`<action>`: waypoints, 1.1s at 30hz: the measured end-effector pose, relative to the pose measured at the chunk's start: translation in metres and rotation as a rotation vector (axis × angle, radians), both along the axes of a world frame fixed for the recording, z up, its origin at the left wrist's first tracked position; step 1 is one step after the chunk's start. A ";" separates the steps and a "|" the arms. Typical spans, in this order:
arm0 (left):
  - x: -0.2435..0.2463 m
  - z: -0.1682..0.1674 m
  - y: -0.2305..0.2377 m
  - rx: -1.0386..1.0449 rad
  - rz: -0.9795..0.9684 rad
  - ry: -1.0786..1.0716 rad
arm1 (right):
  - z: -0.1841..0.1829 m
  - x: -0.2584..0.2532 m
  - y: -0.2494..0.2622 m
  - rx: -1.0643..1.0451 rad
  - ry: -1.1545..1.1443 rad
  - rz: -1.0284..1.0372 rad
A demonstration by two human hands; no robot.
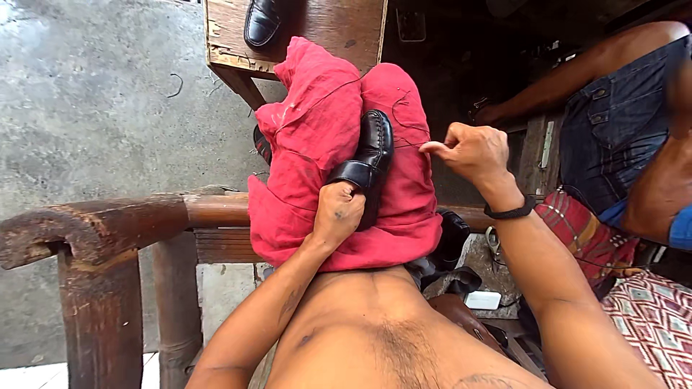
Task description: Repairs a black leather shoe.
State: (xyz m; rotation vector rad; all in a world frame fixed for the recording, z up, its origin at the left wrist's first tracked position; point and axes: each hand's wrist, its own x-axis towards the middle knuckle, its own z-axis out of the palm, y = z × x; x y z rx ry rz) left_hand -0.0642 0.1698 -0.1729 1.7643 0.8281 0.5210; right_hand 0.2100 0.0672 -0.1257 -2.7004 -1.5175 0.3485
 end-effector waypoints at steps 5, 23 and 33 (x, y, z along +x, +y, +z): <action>-0.004 -0.001 0.004 0.157 -0.207 0.097 | -0.003 -0.032 -0.050 -0.049 0.218 -0.014; -0.015 0.017 0.016 -0.103 -0.366 0.151 | -0.011 -0.083 0.013 0.447 0.482 -0.055; 0.020 0.025 0.065 -0.565 -0.084 0.045 | 0.034 -0.076 0.002 0.323 1.007 0.085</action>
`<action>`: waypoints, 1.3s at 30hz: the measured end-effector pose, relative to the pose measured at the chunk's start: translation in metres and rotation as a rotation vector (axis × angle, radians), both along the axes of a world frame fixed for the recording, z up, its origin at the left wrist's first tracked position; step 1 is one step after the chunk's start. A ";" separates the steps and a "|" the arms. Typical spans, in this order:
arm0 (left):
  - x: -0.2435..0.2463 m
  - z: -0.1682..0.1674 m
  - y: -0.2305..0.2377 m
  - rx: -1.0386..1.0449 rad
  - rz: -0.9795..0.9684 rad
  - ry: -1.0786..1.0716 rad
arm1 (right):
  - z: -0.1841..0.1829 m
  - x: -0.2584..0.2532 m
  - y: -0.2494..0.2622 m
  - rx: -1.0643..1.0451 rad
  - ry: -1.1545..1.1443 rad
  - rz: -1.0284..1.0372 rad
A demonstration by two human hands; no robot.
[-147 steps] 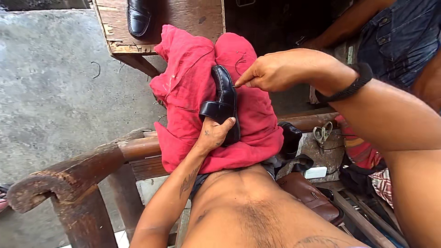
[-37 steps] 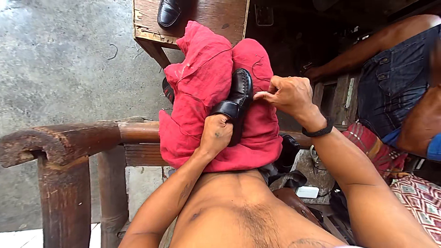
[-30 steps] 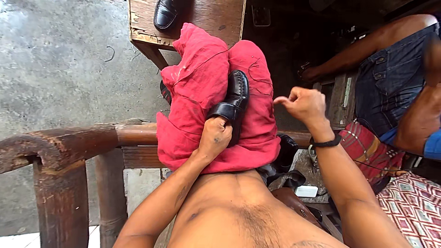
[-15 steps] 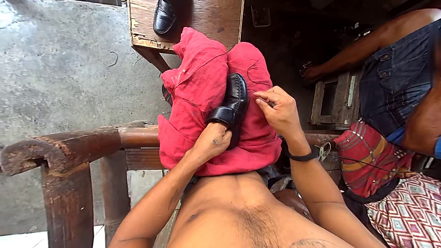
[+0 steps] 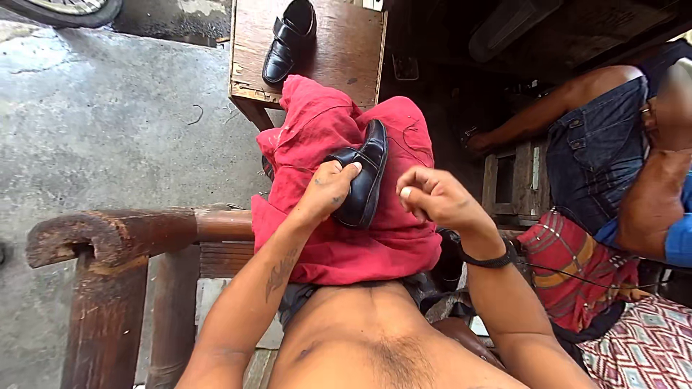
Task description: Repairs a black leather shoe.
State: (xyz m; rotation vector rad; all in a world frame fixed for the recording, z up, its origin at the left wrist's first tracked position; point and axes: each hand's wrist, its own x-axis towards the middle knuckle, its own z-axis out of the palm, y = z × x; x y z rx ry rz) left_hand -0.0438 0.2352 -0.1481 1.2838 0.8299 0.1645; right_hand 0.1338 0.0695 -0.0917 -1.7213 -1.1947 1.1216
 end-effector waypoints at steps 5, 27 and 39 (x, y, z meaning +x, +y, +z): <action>0.001 0.001 0.002 -0.060 -0.004 -0.026 | 0.002 0.020 -0.016 -0.308 -0.853 -0.239; -0.065 0.011 0.011 0.428 -0.167 -0.024 | -0.045 0.095 -0.065 -0.115 -0.160 -0.398; -0.110 0.020 0.011 -0.145 0.117 -1.009 | -0.030 0.011 0.040 0.122 -0.411 -0.114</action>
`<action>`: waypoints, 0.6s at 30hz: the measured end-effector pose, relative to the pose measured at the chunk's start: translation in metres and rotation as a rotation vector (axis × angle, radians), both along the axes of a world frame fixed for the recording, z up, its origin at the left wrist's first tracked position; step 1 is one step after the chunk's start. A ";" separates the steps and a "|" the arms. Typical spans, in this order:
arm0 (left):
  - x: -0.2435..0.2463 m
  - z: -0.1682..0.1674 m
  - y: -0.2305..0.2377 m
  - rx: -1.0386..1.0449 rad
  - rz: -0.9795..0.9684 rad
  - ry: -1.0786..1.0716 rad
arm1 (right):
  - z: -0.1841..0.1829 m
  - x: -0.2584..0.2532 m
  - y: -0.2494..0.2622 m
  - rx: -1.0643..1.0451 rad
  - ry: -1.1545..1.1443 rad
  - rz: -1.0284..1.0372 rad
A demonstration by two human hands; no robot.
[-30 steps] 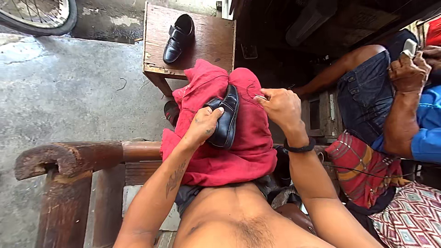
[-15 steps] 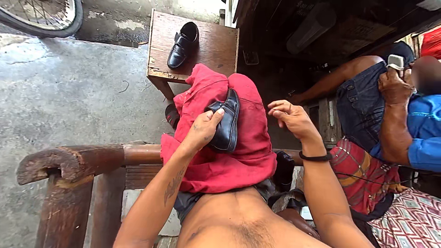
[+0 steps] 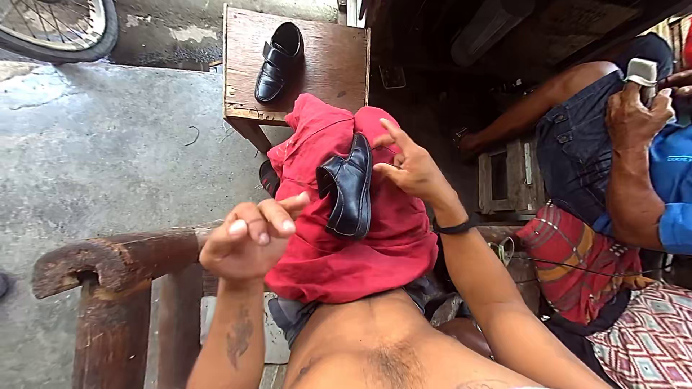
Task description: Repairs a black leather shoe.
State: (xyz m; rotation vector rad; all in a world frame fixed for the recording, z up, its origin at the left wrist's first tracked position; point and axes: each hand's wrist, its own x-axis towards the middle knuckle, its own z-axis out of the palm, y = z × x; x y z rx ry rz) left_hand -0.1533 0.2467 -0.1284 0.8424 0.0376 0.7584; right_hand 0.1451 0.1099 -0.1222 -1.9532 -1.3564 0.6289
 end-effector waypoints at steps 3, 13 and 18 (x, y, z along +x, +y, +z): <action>0.025 0.004 0.000 0.006 0.098 0.151 | -0.009 0.016 0.005 -0.059 -0.048 0.010; 0.012 0.002 -0.027 1.235 0.272 1.252 | 0.015 -0.017 0.004 -0.132 -0.244 -0.176; -0.024 0.001 -0.052 1.174 0.210 1.142 | 0.011 -0.013 0.042 -0.360 -0.266 -0.211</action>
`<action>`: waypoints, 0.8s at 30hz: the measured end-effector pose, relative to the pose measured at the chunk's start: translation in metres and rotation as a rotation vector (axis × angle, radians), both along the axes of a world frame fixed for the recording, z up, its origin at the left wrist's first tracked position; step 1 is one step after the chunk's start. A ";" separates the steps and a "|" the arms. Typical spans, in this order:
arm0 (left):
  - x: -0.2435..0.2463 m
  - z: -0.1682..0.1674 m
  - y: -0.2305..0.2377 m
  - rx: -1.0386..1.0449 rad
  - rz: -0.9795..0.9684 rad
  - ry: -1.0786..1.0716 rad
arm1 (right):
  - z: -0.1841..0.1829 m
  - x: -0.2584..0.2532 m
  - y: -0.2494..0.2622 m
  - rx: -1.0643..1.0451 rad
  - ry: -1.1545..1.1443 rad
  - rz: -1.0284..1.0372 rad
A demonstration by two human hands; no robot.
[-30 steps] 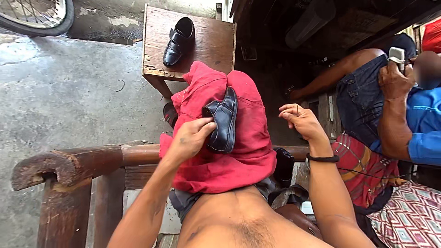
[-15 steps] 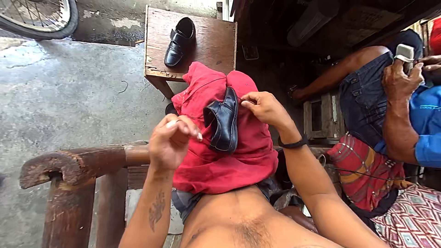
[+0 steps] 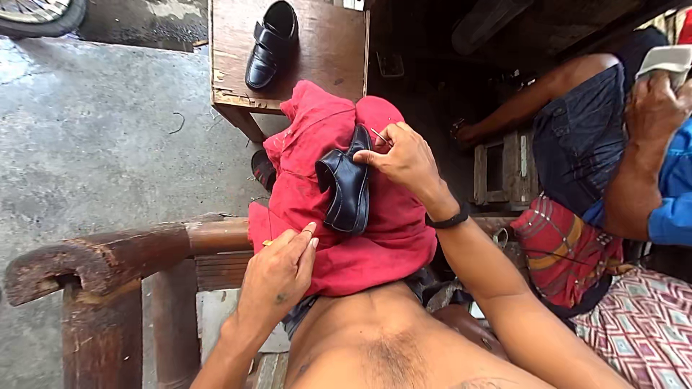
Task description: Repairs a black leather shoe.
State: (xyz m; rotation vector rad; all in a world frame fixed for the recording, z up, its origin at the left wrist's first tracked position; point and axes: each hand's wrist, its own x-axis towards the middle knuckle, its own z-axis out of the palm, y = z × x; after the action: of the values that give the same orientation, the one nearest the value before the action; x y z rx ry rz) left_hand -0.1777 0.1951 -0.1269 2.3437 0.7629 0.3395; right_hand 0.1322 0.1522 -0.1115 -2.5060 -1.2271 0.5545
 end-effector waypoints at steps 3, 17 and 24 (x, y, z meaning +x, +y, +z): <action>-0.019 0.001 -0.016 -0.017 -0.003 -0.018 | -0.004 0.002 0.004 -0.031 0.072 0.027; 0.059 0.010 0.022 -1.276 0.071 -0.316 | -0.047 0.022 -0.035 0.939 0.546 -0.273; 0.139 0.002 0.032 -1.320 0.175 -0.169 | -0.018 0.034 -0.061 0.767 0.603 -0.216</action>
State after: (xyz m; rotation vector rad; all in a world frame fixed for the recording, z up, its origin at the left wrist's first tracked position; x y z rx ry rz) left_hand -0.0390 0.2269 -0.1249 1.0020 0.7557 0.0412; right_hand 0.1663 0.0916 -0.1293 -1.6247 -0.7258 0.5785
